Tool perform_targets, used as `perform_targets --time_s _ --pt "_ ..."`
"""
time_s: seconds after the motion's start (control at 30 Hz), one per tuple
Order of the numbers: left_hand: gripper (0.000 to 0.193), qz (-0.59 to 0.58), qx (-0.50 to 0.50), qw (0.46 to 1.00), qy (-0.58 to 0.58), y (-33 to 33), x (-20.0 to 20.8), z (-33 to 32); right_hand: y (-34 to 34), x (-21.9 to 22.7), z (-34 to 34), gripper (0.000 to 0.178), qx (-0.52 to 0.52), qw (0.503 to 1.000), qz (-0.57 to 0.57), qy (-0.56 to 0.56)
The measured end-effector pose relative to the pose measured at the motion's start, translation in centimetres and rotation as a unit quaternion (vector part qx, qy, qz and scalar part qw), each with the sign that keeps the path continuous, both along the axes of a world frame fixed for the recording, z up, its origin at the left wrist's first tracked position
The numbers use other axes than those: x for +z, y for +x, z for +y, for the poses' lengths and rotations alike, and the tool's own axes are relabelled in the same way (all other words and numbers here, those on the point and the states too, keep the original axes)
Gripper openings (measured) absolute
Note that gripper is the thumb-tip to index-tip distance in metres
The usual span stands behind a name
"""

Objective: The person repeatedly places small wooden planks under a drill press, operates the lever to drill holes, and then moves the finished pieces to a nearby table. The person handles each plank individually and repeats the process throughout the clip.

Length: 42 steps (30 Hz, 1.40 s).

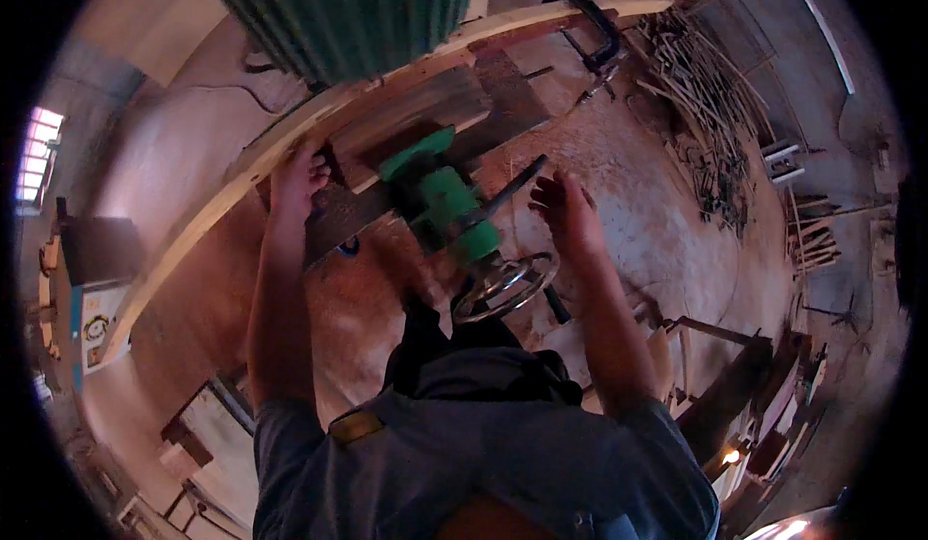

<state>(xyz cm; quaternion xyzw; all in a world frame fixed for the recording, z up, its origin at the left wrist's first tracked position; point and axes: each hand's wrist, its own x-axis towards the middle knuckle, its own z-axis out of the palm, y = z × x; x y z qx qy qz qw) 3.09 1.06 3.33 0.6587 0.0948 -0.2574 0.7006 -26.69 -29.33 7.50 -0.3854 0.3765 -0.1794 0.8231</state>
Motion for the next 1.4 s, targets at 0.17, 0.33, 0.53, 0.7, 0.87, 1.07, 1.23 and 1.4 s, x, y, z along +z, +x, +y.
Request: perform_targets --time_s 0.17,0.33,0.53,0.7,0.87,1.07,1.23,1.4 --pt "0.031 -0.017 -0.010 1.000 0.020 -0.8 1.2 -0.6 4.2 -0.9 -2.0 0.050 0.062 0.969 -0.187 0.152" --pt "0.029 -0.016 -0.015 1.000 -0.008 -1.1 0.7 -0.5 10.2 8.2 12.3 0.037 0.300 0.853 -0.101 -0.416" --pt "0.027 -0.021 -0.067 0.988 -0.135 1.3 -2.8 0.4 11.6 10.3 16.6 0.033 0.346 0.677 -0.010 -0.650" --pt "0.028 -0.044 -0.001 0.999 -0.029 0.5 -1.9 0.0 11.7 10.7 16.7 0.039 0.365 0.664 -0.024 -0.652" --pt "0.034 -0.087 -0.026 0.994 -0.066 -0.2 -1.5 -0.4 11.7 9.4 17.0 0.045 0.360 0.628 -0.012 -0.690" --pt "0.032 0.003 -0.060 0.979 -0.193 -0.1 -4.5 -0.1 11.4 7.6 17.7 0.043 0.433 0.572 0.035 -0.696" --pt "0.035 -0.398 -0.079 0.877 0.259 4.9 -11.5 3.0 11.3 10.0 11.5 0.028 0.416 0.701 -0.101 -0.571" --pt "0.034 -0.328 0.087 0.914 0.222 -4.8 -2.9 -1.6 10.3 31.3 -11.3 0.029 0.074 0.628 -0.091 -0.769"
